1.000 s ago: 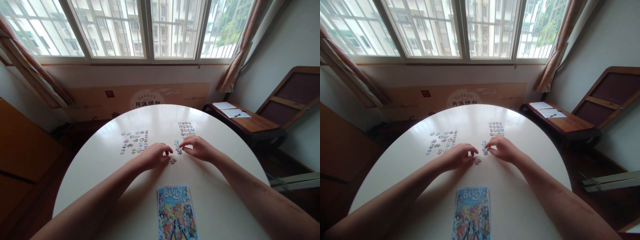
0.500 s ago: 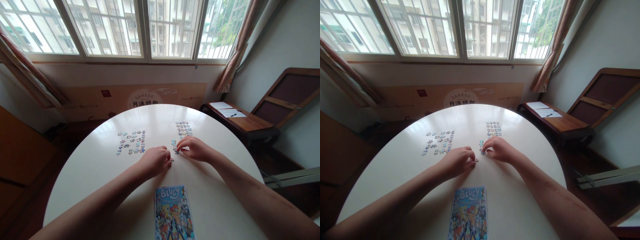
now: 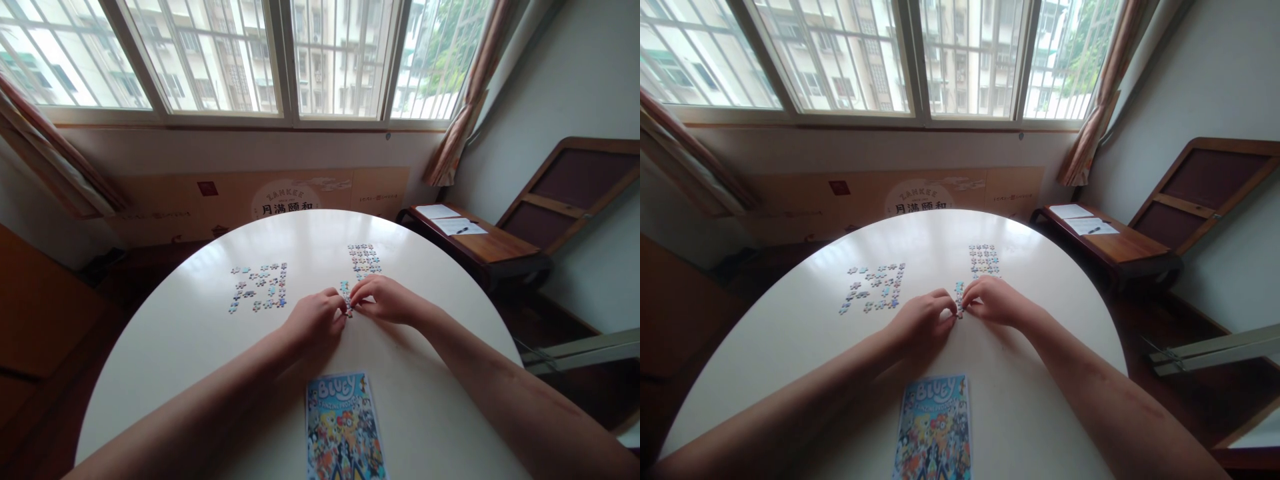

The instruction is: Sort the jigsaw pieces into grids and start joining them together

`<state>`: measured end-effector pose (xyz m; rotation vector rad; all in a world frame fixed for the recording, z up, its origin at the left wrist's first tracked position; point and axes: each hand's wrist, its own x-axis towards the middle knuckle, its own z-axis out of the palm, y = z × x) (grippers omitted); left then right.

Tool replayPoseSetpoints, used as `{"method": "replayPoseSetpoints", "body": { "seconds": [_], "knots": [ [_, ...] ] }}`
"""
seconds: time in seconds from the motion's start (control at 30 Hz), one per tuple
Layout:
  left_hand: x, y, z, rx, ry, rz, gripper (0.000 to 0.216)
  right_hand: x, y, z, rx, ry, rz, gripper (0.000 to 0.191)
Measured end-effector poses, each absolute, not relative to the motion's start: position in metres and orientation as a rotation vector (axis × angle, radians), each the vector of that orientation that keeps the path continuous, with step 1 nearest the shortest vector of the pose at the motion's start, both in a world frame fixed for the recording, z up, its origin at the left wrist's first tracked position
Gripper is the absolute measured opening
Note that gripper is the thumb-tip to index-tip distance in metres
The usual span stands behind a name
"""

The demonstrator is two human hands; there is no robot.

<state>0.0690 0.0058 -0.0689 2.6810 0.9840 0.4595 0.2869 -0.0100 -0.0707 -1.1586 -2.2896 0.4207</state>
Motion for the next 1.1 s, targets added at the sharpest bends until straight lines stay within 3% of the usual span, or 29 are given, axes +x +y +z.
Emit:
{"method": "replayPoseSetpoints", "body": {
  "seconds": [0.5, 1.1],
  "knots": [
    [0.071, 0.009, -0.062, 2.558, 1.057, 0.350, 0.015, 0.286, -0.010, -0.071, -1.150, -2.283, 0.425, 0.021],
    [0.076, 0.005, -0.075, 2.636, 1.029, 0.555, 0.018, 0.286, -0.011, -0.069, -1.156, -2.274, 0.465, 0.026]
  ]
}}
